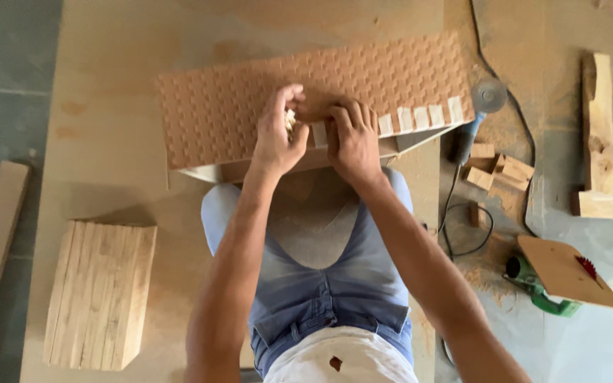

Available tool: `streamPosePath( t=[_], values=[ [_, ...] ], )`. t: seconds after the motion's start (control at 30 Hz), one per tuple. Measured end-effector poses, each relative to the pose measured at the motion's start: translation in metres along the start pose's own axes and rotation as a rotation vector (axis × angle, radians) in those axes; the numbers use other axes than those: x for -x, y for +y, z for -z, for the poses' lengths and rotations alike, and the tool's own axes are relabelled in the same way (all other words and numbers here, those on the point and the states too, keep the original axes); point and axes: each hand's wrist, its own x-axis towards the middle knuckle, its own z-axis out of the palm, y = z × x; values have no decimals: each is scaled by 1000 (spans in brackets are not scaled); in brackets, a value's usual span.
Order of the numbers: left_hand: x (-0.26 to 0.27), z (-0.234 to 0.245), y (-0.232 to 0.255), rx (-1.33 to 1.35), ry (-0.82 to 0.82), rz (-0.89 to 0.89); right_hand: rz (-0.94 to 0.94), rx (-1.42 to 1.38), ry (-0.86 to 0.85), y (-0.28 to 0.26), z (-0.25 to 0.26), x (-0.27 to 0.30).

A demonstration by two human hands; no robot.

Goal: The person sits on the floor and sands the edges of a wooden box with a textured top using a sanding block. They then flip the box and use an angle grinder to sand the interior edges.

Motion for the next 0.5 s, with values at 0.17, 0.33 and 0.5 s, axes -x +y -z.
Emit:
streamPosePath(
  t=[0.17, 0.33, 0.5],
  values=[
    [1, -2, 2, 27, 1, 38, -27, 122, 56, -2, 10, 3],
    [0, -1, 6, 41, -30, 61, 11, 137, 70, 3, 7, 5],
    [-1, 1, 9, -42, -52, 19, -5, 154, 57, 4, 6, 7]
  ],
)
